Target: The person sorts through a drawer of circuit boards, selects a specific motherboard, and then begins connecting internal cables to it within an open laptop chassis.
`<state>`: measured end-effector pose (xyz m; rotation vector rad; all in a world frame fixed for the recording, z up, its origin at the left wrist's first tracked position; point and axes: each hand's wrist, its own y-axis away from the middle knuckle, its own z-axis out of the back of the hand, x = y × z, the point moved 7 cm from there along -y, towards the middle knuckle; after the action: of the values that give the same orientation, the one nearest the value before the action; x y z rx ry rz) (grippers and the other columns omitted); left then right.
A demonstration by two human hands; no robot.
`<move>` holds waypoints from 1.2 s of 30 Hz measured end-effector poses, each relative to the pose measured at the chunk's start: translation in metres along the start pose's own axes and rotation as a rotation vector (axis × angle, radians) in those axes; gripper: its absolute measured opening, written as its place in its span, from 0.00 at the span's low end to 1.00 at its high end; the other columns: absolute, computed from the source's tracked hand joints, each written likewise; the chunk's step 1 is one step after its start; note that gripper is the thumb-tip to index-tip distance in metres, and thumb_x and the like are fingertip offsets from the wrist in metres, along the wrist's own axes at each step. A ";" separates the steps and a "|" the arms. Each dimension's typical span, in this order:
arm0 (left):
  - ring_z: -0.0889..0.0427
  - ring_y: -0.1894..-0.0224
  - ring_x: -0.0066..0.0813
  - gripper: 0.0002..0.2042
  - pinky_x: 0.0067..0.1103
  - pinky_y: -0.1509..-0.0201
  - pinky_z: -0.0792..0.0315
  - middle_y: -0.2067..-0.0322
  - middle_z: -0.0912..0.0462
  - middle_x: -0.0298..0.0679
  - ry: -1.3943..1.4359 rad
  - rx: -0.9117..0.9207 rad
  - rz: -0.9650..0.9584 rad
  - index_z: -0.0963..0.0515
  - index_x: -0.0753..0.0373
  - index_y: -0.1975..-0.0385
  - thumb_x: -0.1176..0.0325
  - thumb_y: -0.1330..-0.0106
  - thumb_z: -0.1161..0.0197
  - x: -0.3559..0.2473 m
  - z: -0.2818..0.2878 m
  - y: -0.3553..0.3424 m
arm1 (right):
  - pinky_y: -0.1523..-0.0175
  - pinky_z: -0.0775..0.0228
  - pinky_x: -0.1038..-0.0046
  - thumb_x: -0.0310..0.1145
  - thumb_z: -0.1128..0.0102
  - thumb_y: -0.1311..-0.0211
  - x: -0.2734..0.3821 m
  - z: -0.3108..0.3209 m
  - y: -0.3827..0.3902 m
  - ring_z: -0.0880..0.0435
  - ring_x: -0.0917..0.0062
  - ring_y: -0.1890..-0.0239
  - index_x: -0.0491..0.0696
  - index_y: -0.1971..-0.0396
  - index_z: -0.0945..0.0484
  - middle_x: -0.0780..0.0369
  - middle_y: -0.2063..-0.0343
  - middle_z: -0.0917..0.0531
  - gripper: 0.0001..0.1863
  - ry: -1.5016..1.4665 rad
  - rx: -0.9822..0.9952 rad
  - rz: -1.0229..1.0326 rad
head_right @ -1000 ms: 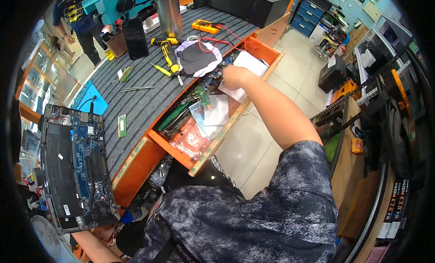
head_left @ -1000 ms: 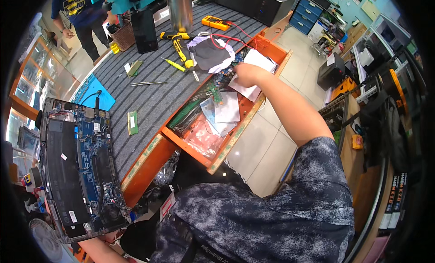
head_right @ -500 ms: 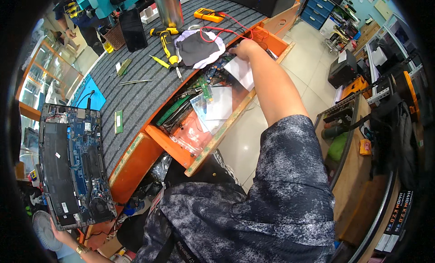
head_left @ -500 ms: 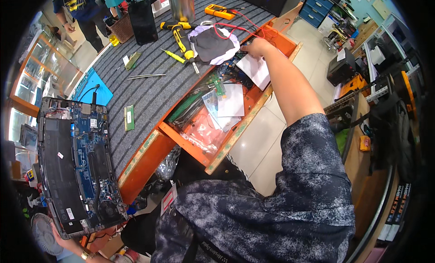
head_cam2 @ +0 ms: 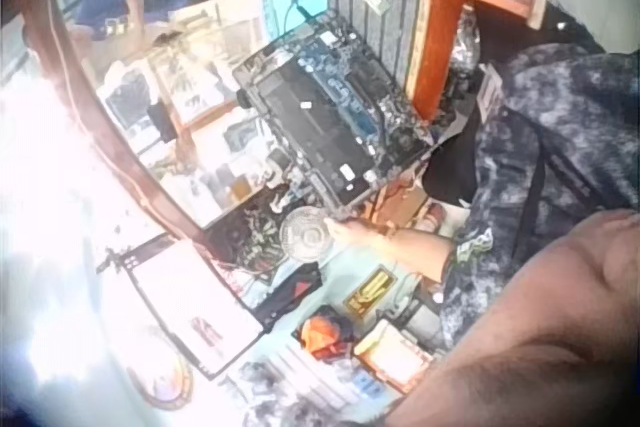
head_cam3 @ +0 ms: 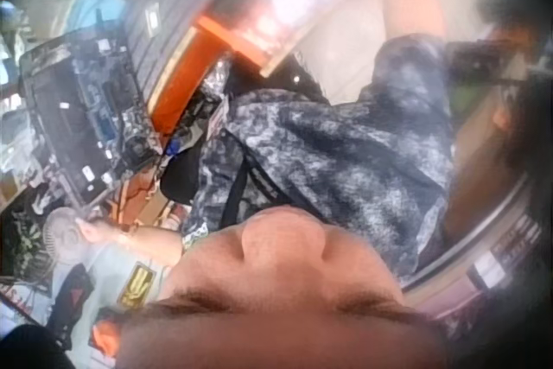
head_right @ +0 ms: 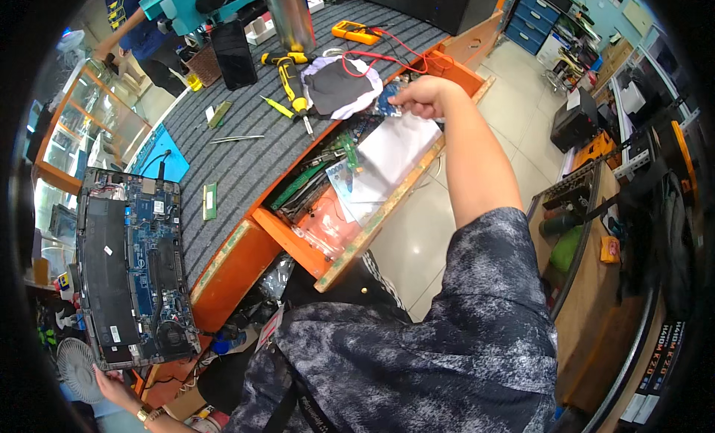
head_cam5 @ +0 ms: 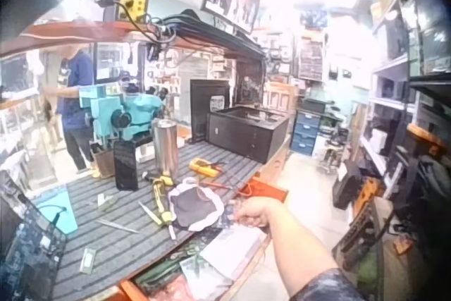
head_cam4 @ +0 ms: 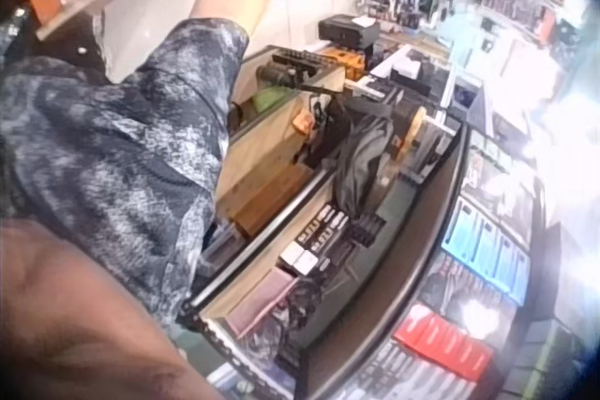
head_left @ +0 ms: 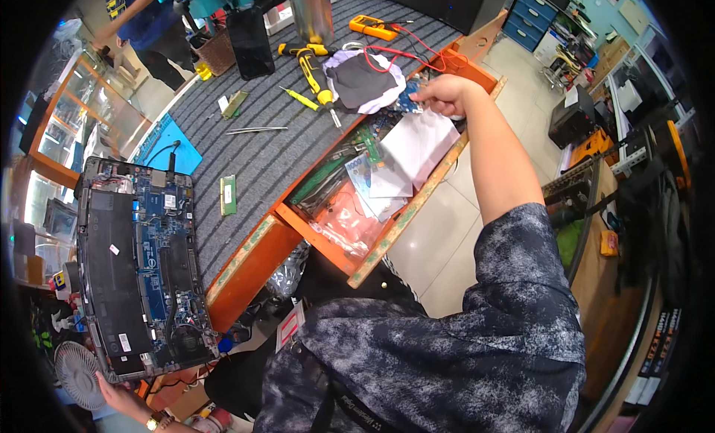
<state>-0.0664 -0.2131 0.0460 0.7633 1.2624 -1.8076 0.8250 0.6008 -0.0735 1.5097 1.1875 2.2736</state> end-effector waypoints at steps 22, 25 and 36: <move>0.35 0.73 0.10 0.20 0.16 0.69 0.44 0.74 0.27 0.25 0.092 0.015 0.082 0.13 0.67 0.48 0.52 0.11 0.36 -0.018 0.011 0.034 | 0.84 0.44 0.83 0.35 0.23 0.25 0.002 0.051 0.098 0.33 0.93 0.86 0.44 0.62 0.13 0.55 0.58 0.03 0.10 0.454 -0.052 -0.248; 0.35 0.73 0.10 0.20 0.17 0.69 0.44 0.73 0.27 0.25 0.087 0.023 0.079 0.13 0.66 0.48 0.52 0.11 0.37 -0.023 0.002 0.036 | 0.85 0.45 0.83 0.35 0.24 0.24 -0.003 0.058 0.104 0.33 0.92 0.87 0.45 0.65 0.15 0.55 0.61 0.04 0.11 0.360 -0.032 -0.198; 0.32 0.70 0.12 0.18 0.16 0.67 0.40 0.70 0.25 0.26 0.057 0.043 0.110 0.13 0.66 0.45 0.55 0.09 0.40 -0.011 0.009 0.035 | 0.88 0.47 0.78 0.34 0.29 0.20 -0.030 0.083 0.122 0.32 0.85 0.92 0.45 0.69 0.19 0.63 0.83 0.17 0.14 0.031 0.064 0.033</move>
<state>-0.0307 -0.2253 0.0410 0.8963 1.1981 -1.7401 0.9423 0.5471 0.0041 1.5330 1.2643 2.3093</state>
